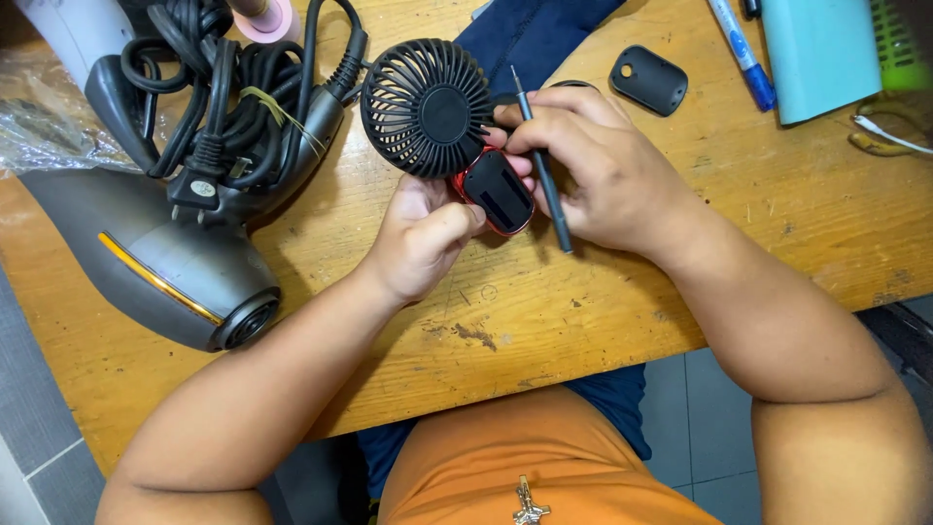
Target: Repairing a small handheld fan using a precision screwdriver on a workbench.
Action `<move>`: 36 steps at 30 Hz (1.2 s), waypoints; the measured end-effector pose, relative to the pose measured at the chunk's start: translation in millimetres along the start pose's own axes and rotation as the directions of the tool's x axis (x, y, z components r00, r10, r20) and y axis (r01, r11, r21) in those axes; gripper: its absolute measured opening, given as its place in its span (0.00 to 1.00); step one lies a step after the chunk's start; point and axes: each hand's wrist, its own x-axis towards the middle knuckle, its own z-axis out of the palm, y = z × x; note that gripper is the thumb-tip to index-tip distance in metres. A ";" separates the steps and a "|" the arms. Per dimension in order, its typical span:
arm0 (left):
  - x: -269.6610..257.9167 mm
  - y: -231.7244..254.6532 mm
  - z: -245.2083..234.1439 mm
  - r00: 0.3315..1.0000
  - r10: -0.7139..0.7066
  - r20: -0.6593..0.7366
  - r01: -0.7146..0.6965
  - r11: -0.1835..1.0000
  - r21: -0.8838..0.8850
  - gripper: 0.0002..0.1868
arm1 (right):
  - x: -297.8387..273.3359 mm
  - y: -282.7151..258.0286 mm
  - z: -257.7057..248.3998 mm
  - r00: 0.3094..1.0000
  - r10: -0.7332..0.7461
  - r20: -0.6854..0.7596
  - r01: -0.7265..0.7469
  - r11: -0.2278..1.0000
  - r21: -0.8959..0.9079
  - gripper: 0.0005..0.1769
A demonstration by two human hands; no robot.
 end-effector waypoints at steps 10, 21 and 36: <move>-1.4 9.6 1.7 0.989 -0.145 -0.043 0.136 0.978 -0.161 0.38 | -28.5 21.9 -62.7 0.947 -0.047 -0.317 -0.071 0.934 -0.349 0.14; -1.1 2.5 -4.0 0.995 -0.087 -0.038 0.078 0.975 -0.207 0.35 | -25.9 17.5 -78.2 0.874 0.417 -0.250 -0.486 0.752 -0.445 0.25; 5.3 -5.2 -10.1 0.981 -0.189 -0.031 0.180 0.966 -0.188 0.40 | 80.4 96.3 -32.2 0.990 -0.139 0.024 0.108 0.640 -0.760 0.12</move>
